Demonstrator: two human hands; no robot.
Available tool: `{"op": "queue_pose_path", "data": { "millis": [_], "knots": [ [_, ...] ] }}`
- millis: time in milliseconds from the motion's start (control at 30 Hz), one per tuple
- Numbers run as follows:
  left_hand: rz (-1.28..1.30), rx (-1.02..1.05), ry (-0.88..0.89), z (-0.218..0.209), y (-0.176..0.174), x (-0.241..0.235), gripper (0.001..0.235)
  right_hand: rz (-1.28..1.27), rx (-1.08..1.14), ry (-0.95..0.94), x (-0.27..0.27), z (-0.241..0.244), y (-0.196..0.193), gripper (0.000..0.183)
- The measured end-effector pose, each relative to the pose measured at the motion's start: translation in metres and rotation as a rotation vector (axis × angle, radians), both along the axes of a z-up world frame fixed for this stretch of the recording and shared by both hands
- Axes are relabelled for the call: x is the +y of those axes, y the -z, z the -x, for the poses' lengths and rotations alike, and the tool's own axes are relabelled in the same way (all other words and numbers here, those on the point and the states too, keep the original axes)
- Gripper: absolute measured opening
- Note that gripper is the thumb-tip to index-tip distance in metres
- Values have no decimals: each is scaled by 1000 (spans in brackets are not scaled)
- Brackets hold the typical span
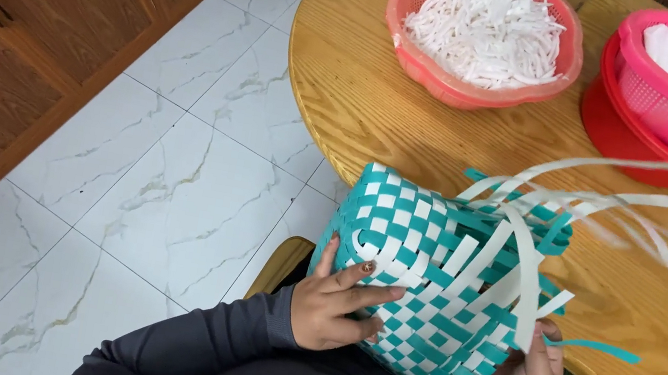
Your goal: Weaving a plastic basket by interlacing and tucking in plastic strips.
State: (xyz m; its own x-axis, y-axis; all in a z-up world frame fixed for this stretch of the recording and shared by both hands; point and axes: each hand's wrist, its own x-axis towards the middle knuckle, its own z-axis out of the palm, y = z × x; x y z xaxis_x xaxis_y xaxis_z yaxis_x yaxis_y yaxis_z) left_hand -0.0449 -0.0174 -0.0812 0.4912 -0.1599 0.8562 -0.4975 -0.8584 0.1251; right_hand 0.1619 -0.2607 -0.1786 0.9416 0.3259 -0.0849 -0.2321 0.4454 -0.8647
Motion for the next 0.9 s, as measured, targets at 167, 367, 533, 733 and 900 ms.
{"op": "queue_pose_path", "data": {
  "millis": [167,367,533,733,900],
  "knots": [
    [13,-52,30,1,-6,0,25,167,15,27,26,30,-72,38],
    [-12,-2,33,6,-12,3,19,10,24,47,1,8,-13,16],
    [82,-149,7,8,-61,2,36,-91,-10,19,0,13,-28,13],
    [-44,121,-113,-19,-114,14,23,-178,-56,-43,-14,12,-7,17],
    [-44,343,-126,-36,-97,19,32,-91,21,-83,-9,18,-20,15]
  ]
}}
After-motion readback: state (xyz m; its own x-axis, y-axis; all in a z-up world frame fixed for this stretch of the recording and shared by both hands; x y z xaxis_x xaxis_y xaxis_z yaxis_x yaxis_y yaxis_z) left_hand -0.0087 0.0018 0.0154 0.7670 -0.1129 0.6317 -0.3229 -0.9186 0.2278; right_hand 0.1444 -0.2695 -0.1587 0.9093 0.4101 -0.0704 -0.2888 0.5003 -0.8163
